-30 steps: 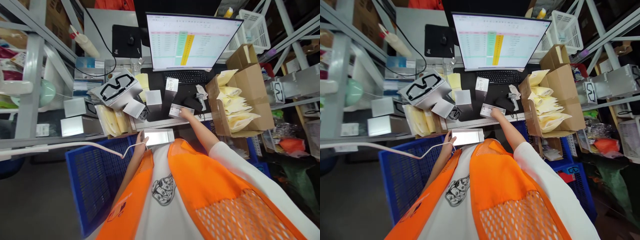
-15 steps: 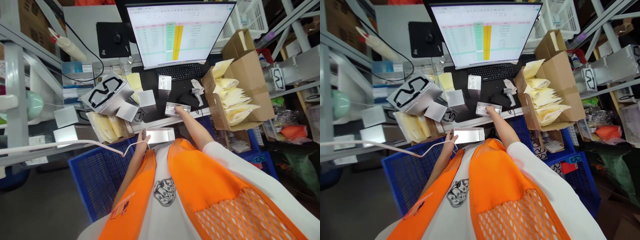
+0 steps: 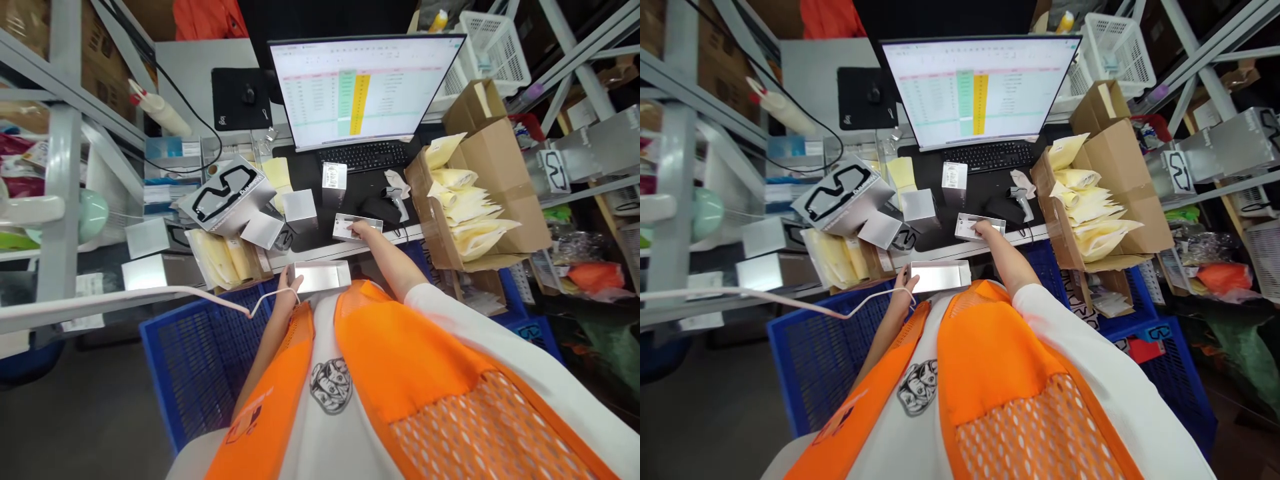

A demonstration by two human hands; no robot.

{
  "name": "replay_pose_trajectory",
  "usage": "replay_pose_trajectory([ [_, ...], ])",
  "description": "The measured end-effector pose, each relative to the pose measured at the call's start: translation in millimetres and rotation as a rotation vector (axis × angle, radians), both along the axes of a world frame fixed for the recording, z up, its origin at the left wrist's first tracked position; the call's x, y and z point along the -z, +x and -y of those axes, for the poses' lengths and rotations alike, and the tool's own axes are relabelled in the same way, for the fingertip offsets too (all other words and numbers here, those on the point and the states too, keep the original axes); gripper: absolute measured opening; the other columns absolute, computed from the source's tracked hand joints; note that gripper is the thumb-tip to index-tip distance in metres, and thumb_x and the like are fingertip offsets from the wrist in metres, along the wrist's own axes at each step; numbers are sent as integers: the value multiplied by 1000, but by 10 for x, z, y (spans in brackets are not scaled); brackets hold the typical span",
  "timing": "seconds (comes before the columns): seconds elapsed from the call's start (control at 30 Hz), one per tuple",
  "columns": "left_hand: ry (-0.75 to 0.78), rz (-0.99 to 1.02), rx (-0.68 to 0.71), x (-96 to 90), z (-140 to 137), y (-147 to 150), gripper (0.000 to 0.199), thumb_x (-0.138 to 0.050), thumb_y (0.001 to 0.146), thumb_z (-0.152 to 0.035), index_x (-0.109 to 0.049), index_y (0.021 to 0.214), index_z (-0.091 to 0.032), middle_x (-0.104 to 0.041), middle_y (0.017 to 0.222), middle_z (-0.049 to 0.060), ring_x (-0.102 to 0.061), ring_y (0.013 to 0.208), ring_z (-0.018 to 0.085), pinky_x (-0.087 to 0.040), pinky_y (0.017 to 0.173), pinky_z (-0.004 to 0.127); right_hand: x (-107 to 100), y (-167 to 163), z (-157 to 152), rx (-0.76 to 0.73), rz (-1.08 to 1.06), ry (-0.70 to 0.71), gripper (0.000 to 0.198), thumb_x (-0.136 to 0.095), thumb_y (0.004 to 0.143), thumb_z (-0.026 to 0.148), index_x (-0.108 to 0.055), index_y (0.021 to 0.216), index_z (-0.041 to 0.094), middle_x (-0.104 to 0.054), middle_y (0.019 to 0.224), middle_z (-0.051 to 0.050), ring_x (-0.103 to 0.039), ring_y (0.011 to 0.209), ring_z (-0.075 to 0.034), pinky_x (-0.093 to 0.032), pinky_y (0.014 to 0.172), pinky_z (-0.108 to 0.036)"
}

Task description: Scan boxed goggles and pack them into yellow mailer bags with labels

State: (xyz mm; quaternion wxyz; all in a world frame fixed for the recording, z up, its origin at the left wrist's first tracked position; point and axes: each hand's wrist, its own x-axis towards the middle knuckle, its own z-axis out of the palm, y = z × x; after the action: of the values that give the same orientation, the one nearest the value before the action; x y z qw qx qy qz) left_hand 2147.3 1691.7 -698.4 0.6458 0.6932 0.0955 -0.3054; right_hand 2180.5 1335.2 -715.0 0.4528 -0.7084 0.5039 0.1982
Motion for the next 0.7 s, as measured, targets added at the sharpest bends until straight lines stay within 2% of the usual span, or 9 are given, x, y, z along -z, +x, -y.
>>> replay_pose_trajectory([
  [0.1,19,14,-35,44,9,36,86,-76,85,-34,-37,160,-19,-56,151,19,-60,135,33,-44,119,49,-104,-69,-4,-152,31,-134,20,-65,90,16,-73,108,11,-75,95,-11,-70,93,-23,-56,88,-33],
  [0.17,31,29,-51,79,18,56,85,-77,85,-34,-38,160,-19,-56,151,19,-58,138,33,-42,120,49,-201,-159,-5,-245,83,-236,27,-58,94,15,-71,116,12,-73,120,-15,-66,115,-27,-49,105,-37],
  [0.23,32,36,-61,100,21,65,85,-77,85,-34,-39,160,-19,-56,151,19,-56,139,33,-41,121,49,-300,-258,-7,-325,137,-320,30,-52,97,14,-69,122,13,-67,135,-17,-57,131,-31,-40,116,-40],
  [0.3,21,37,-65,99,17,61,84,-77,85,-33,-40,159,-19,-56,151,19,-55,141,33,-40,122,50,-376,-317,-8,-461,177,-410,33,-51,96,13,-68,125,13,-64,139,-20,-54,135,-33,-36,119,-42],
  [0.37,6,48,-47,78,10,53,83,-77,85,-33,-41,159,-22,-55,153,16,-51,144,33,-39,122,50,-413,-299,-8,-632,186,-484,36,-51,94,11,-67,127,13,-65,136,-20,-57,130,-33,-39,116,-42],
  [0.43,5,66,-28,53,6,52,81,-77,85,-34,-43,158,-25,-54,155,15,-48,147,33,-38,123,50,-414,-215,-12,-752,189,-488,41,-53,93,11,-65,132,13,-67,132,-20,-63,122,-33,-43,112,-41],
  [0.53,19,71,-10,34,15,76,83,-79,84,-34,-43,158,-22,-54,154,16,-49,146,33,-36,124,50,-390,-79,-38,-773,242,-412,50,-59,92,15,-61,141,15,-68,133,-16,-65,119,-30,-44,111,-38],
  [0.63,11,51,14,48,31,109,87,-80,83,-35,-41,159,-19,-52,155,18,-50,145,33,-36,124,49,-371,-72,-81,-739,288,-427,55,-61,90,15,-58,145,16,-63,144,-14,-57,133,-27,-38,118,-34],
  [0.7,-6,45,11,61,40,115,87,-80,83,-35,-41,159,-20,-51,156,18,-50,145,32,-36,124,48,-366,-133,-97,-672,222,-421,53,-59,90,13,-60,143,15,-59,149,-15,-53,138,-27,-37,119,-34],
])
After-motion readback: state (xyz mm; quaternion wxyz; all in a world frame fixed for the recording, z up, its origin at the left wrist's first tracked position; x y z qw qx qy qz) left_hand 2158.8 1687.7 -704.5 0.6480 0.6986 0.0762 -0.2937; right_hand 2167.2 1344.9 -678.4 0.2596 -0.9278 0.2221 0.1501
